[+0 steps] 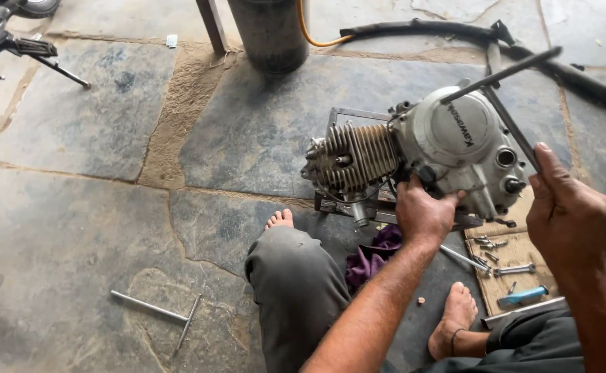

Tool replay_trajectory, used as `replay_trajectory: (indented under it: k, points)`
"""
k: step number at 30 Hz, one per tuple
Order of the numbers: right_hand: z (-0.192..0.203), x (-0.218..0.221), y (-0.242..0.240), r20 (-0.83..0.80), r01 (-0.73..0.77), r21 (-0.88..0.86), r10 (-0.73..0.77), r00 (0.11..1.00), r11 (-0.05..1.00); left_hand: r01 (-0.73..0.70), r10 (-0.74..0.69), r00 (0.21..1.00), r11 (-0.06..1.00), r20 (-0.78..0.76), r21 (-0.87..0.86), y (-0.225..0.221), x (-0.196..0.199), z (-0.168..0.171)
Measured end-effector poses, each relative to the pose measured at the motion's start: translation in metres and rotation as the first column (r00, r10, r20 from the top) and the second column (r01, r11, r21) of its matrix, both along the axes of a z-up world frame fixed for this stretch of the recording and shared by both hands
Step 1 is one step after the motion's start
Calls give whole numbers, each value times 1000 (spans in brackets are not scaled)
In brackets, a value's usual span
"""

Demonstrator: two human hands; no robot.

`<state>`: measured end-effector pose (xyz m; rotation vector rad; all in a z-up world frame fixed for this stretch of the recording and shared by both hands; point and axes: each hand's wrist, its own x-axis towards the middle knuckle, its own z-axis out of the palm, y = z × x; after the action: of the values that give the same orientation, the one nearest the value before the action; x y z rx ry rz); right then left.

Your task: Dismantling and repairing a motorcycle engine casing.

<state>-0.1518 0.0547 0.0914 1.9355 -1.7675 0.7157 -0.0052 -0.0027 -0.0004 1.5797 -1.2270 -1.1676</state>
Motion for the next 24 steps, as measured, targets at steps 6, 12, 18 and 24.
replay_trajectory:
  k: [6,12,18,24]
  points:
    - [-3,-21,17,28,77,14,-77,997,997,-37,39,999,994,12,-104,-3,-3,-5]
    - [-35,-54,36,145,97,35,-101,984,995,18,-11,999,986,39,-168,-2,-3,-14]
    - [-22,-45,51,268,58,73,-75,960,996,51,-30,996,967,87,-249,0,3,-30]
    - [-18,-67,69,387,-17,-57,38,921,998,70,-36,994,941,108,-332,5,7,-16]
